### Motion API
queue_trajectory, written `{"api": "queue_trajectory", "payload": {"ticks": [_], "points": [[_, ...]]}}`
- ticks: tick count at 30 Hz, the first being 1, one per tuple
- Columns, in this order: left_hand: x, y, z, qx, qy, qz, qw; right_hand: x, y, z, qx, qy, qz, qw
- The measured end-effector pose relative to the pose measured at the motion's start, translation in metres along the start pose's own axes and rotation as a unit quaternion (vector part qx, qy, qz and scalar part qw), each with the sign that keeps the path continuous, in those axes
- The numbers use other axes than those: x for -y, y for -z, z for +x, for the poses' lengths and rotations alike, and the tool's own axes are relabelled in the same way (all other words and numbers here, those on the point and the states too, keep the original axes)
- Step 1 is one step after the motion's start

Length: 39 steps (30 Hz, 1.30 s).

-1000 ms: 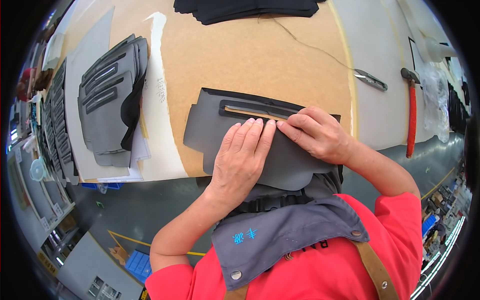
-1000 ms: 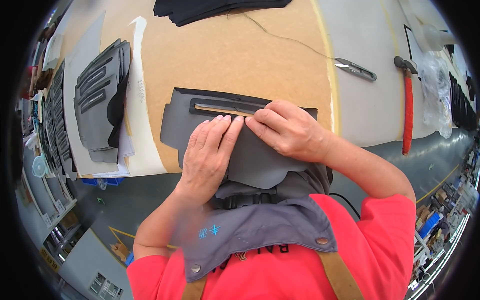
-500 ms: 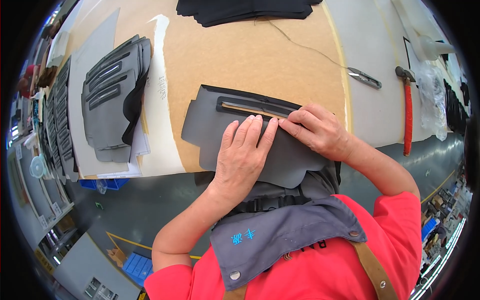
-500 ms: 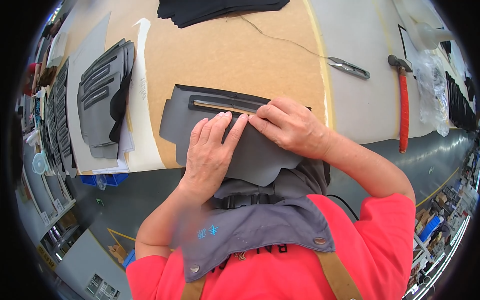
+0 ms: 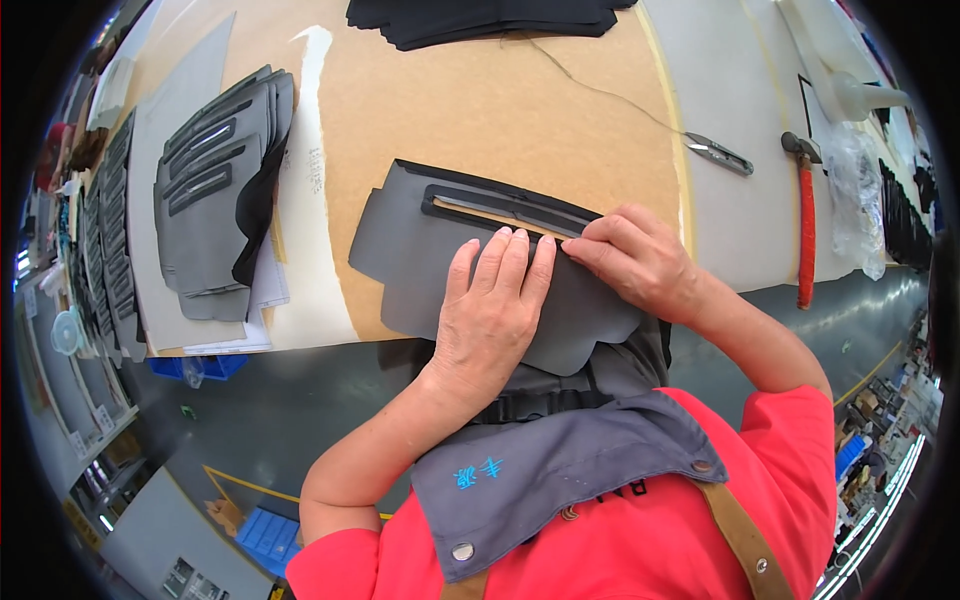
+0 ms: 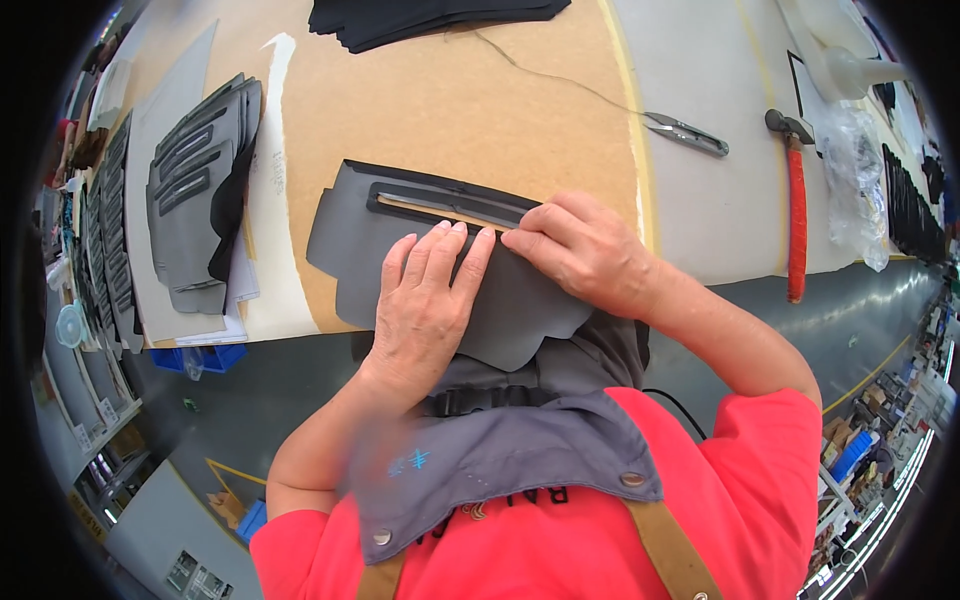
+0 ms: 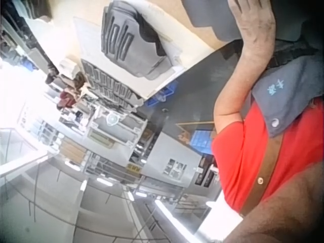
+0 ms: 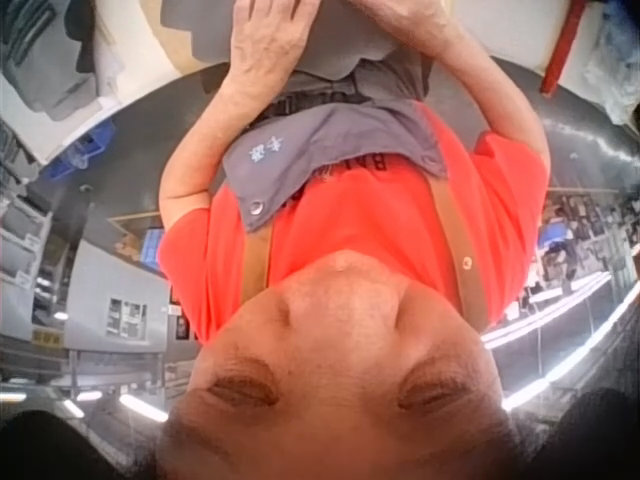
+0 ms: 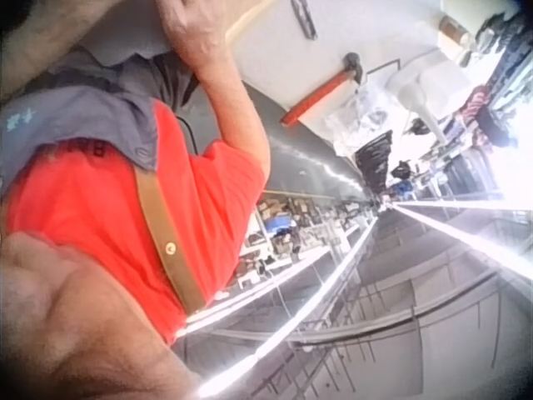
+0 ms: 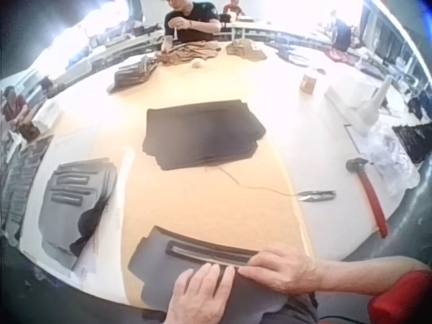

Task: Assembling and finishing leather components by inserting stiffening strips and using a hammer to flatten and secure the edges.

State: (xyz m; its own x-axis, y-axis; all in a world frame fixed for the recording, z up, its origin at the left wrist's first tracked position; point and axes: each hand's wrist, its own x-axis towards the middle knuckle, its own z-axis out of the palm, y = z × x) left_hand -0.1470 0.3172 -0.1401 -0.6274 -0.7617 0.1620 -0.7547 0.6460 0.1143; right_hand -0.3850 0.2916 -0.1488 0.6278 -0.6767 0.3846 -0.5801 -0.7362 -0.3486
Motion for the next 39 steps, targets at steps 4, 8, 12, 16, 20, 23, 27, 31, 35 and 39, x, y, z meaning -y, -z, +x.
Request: {"api": "queue_trajectory", "payload": {"ticks": [4, 8, 12, 16, 20, 23, 27, 31, 35, 39], "points": [[-0.001, 0.001, 0.002, 0.005, -0.005, -0.022, 1.000, 0.001, 0.000, -0.005, -0.012, -0.077, 0.053, 0.996], [-0.002, 0.000, 0.001, 0.017, -0.009, -0.037, 0.999, -0.002, -0.001, -0.011, -0.016, -0.053, 0.042, 0.998], [-0.006, -0.002, 0.002, 0.010, -0.001, -0.044, 0.999, -0.002, 0.005, -0.012, 0.006, 0.004, -0.012, 1.000], [-0.009, -0.003, 0.001, 0.010, 0.007, -0.039, 0.999, 0.000, 0.001, -0.016, -0.040, -0.069, 0.018, 0.997], [-0.010, -0.004, 0.000, 0.010, -0.012, -0.051, 0.999, 0.000, 0.001, -0.021, -0.038, -0.078, 0.022, 0.996], [-0.014, -0.003, 0.002, 0.007, 0.001, -0.063, 0.998, 0.000, 0.000, -0.023, -0.044, -0.058, 0.013, 0.997], [-0.016, -0.005, 0.003, 0.009, 0.013, -0.066, 0.998, 0.001, 0.001, -0.029, -0.056, -0.094, 0.046, 0.993], [-0.016, -0.002, 0.002, 0.013, 0.014, -0.064, 0.998, 0.004, 0.003, -0.029, -0.053, -0.126, 0.064, 0.989], [-0.015, -0.002, 0.002, 0.020, 0.011, -0.065, 0.998, 0.001, 0.003, -0.034, -0.039, -0.096, 0.043, 0.994], [-0.015, -0.001, -0.001, 0.036, 0.006, -0.057, 0.998, -0.001, 0.004, -0.038, -0.026, -0.059, 0.026, 0.998]]}}
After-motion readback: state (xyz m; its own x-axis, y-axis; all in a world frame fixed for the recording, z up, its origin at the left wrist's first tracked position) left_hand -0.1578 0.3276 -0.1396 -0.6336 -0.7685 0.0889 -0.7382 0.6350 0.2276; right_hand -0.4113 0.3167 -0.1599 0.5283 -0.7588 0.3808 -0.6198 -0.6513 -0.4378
